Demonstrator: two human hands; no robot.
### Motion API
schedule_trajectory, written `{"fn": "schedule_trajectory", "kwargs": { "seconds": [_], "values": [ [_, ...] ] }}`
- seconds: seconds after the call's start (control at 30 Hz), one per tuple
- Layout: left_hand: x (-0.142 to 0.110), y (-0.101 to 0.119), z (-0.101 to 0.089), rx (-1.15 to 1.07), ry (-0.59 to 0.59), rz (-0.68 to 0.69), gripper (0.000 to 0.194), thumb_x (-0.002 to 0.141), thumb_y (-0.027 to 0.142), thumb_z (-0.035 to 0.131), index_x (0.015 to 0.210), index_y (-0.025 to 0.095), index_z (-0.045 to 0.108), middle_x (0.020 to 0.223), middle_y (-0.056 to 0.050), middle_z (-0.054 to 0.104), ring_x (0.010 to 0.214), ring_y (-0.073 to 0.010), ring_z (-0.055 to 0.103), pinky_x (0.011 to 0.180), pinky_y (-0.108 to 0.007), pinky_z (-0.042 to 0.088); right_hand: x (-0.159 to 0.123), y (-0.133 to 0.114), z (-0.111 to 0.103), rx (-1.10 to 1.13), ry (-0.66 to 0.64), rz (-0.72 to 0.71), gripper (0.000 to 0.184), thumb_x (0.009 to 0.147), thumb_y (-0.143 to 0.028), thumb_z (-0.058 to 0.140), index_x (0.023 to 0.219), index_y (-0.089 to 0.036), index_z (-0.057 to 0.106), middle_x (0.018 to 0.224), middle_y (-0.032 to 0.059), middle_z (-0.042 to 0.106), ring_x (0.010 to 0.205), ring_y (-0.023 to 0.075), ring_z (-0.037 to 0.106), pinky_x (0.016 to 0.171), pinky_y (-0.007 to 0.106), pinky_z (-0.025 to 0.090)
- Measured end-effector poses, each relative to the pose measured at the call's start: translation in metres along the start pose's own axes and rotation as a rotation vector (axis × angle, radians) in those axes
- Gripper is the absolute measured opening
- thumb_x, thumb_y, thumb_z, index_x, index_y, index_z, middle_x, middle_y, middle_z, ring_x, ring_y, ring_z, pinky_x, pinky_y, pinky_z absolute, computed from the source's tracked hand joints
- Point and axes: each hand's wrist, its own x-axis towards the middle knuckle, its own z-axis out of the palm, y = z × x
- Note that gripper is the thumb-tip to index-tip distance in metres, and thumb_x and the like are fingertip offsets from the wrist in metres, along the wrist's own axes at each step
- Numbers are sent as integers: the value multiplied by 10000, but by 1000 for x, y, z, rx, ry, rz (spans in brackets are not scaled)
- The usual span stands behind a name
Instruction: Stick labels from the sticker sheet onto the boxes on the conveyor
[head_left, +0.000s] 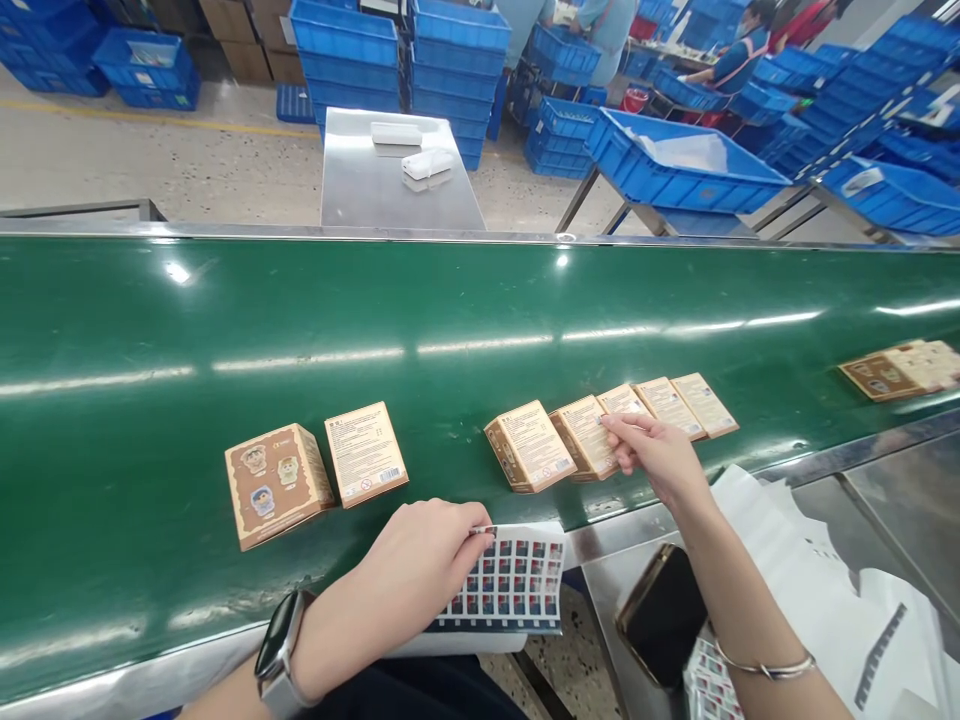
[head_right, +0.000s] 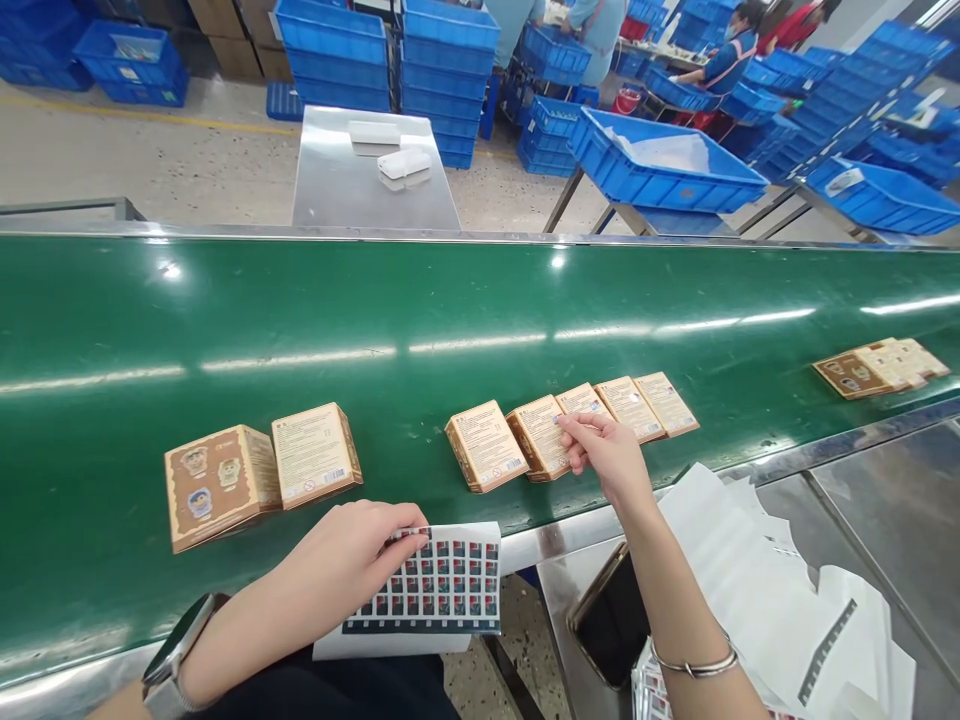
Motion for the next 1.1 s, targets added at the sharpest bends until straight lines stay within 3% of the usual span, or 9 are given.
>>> {"fn": "schedule_trajectory", "kwargs": {
  "seconds": [0.17,0.3,0.37,0.47,0.53,0.63,0.9,1.0,1.1],
  "values": [
    [1,5,-4,-1,-10,16,264,1003,287,426,829,220,612,704,18,641,650,-167,588,566,-272,282,9,3,-8,-113,118,-37,497,638,-475,855,933,-189,576,515,-1,614,366,185,540,318,278,444],
    [1,6,-5,-49,43,45,271,1005,326,441,863,252,659,707,37,659,638,-152,570,573,-266,286,-16,-12,4,-217,175,-181,483,831,-476,707,1173,-216,488,574,-21,639,411,202,572,410,306,489],
    [2,7,-7,-61,60,48,254,1003,328,451,891,265,671,711,43,664,643,-150,567,583,-261,292,-43,-28,19,-328,-31,-341,387,898,-471,649,1182,-233,536,745,18,697,606,214,662,584,324,555],
    [1,10,-10,-95,56,41,157,976,319,509,946,258,651,694,47,637,639,-150,559,581,-251,301,-85,-50,42,-525,-565,-601,217,933,-380,657,1105,-248,640,1020,57,706,966,245,668,852,362,546],
    [1,10,-12,-145,46,18,109,941,333,573,975,247,630,703,47,626,639,-150,556,571,-244,309,-102,-57,51,-581,-655,-724,123,968,-283,610,1077,-247,656,1001,52,700,954,231,652,839,353,540],
    [-1,10,-13,-211,45,15,105,943,318,563,956,236,627,758,38,643,673,-147,570,587,-238,335,-108,-57,56,-625,-564,-807,196,996,-199,534,1171,-243,608,905,39,697,899,222,640,773,343,545],
    [2,12,-11,-202,82,6,219,983,308,470,852,213,618,683,34,601,618,-136,541,582,-243,336,-124,-55,66,-732,-368,-1149,176,995,-69,508,1031,-207,611,1019,64,709,1044,234,635,1062,511,344],
    [3,11,-9,-178,79,-44,227,983,321,454,876,215,624,679,26,605,615,-147,547,577,-252,330,-119,-50,57,-603,-363,-1062,168,991,-105,520,995,-224,638,1095,83,686,1103,251,609,1010,482,410],
    [2,6,-5,-151,31,-55,215,975,309,453,903,226,638,704,21,631,628,-153,564,581,-256,326,-82,-36,29,-296,-319,-617,132,977,-324,590,903,-234,650,904,55,684,881,221,661,798,359,530]
  ]
}}
